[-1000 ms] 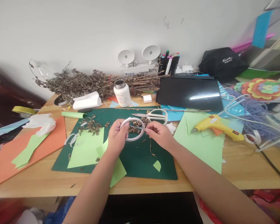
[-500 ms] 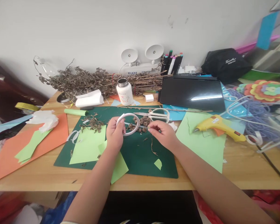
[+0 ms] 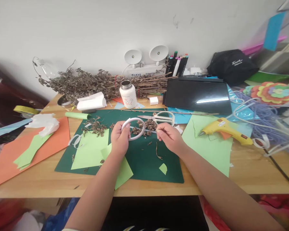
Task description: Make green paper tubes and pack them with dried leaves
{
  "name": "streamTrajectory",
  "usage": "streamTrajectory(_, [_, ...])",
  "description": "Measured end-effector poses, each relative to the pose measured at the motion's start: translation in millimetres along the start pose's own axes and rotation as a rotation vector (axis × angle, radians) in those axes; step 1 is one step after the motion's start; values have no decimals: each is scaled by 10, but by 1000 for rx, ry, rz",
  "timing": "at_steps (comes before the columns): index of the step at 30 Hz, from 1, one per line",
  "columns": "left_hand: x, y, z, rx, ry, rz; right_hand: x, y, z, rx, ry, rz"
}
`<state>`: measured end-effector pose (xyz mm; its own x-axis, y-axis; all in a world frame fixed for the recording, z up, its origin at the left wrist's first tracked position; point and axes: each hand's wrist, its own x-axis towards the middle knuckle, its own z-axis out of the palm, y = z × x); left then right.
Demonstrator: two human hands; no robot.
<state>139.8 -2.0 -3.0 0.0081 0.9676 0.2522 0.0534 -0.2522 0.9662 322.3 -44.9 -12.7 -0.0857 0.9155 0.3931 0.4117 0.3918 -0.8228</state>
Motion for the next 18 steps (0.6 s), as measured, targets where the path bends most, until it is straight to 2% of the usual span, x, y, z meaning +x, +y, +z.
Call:
streamTrajectory(3, [-10,6,5,23,-7,-8,4,-2,-10,18,-9,-8])
streamTrajectory(5, [-14,9,9,38,-9,-15,19,18,-57,-76,22,52])
streamTrajectory(9, [-19,10,13,64,-18,-22,91,140,-293,-376,266,301])
streamTrajectory(11, [-21,2,10,98,-24,-19,131,210,-413,-471,321,368])
streamTrajectory(15, [-36,-24,7,189,-70,10,156,228,-430,-566,167,388])
streamTrajectory(18, [-77,-21,26,252,-128,51,125,131,-290,-581,68,283])
